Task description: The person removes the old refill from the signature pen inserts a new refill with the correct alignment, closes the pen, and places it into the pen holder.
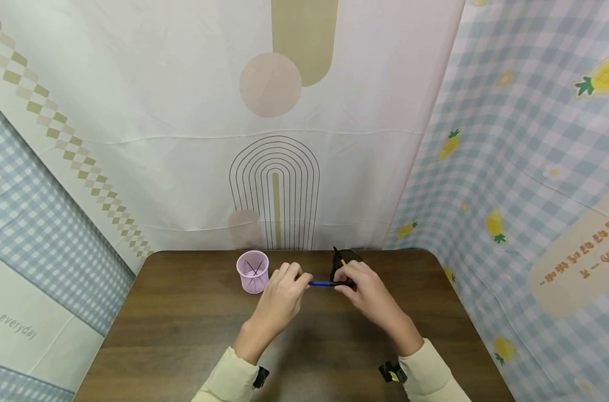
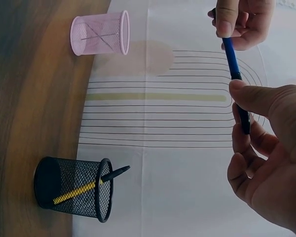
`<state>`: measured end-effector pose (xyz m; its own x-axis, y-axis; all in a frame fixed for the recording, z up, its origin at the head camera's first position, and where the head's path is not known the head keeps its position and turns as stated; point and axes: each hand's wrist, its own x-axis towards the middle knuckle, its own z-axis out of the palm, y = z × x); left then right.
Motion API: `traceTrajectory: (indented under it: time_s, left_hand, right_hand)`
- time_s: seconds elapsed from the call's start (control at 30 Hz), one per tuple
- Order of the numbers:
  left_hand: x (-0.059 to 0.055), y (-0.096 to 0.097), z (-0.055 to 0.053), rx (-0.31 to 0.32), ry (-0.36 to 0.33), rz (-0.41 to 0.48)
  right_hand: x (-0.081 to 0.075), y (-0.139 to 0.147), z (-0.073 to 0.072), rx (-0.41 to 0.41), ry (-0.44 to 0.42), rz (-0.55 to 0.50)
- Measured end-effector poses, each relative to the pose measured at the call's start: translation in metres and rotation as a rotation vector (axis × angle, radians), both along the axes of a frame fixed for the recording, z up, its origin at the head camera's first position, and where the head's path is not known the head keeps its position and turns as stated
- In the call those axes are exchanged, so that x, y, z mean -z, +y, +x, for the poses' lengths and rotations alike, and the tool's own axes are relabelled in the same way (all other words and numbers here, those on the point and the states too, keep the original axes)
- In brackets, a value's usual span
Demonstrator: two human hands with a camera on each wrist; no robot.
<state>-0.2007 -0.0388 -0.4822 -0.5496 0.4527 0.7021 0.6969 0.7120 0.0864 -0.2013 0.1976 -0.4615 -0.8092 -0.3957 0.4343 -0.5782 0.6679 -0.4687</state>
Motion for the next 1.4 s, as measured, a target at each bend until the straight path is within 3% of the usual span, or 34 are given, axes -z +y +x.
traceTrajectory:
  time_s: [0.23,0.7,1.1,1.4]
  left_hand:
    - [0.002,0.001,0.001,0.002,0.002,0.013]
    - [0.002,0.001,0.002,-0.001,-0.001,0.017]
    - [0.001,-0.001,0.001,0.006,0.04,-0.002]
    - [-0.001,-0.001,0.002,0.0,0.048,-0.014]
  right_hand:
    - [0.007,0.0,0.001,0.028,0.056,-0.013]
    - [0.01,0.002,0.001,0.03,0.051,-0.05]
    - [0.001,0.006,-0.005,-0.027,-0.068,0.003]
    - [0.001,0.007,-0.006,-0.063,-0.086,0.004]
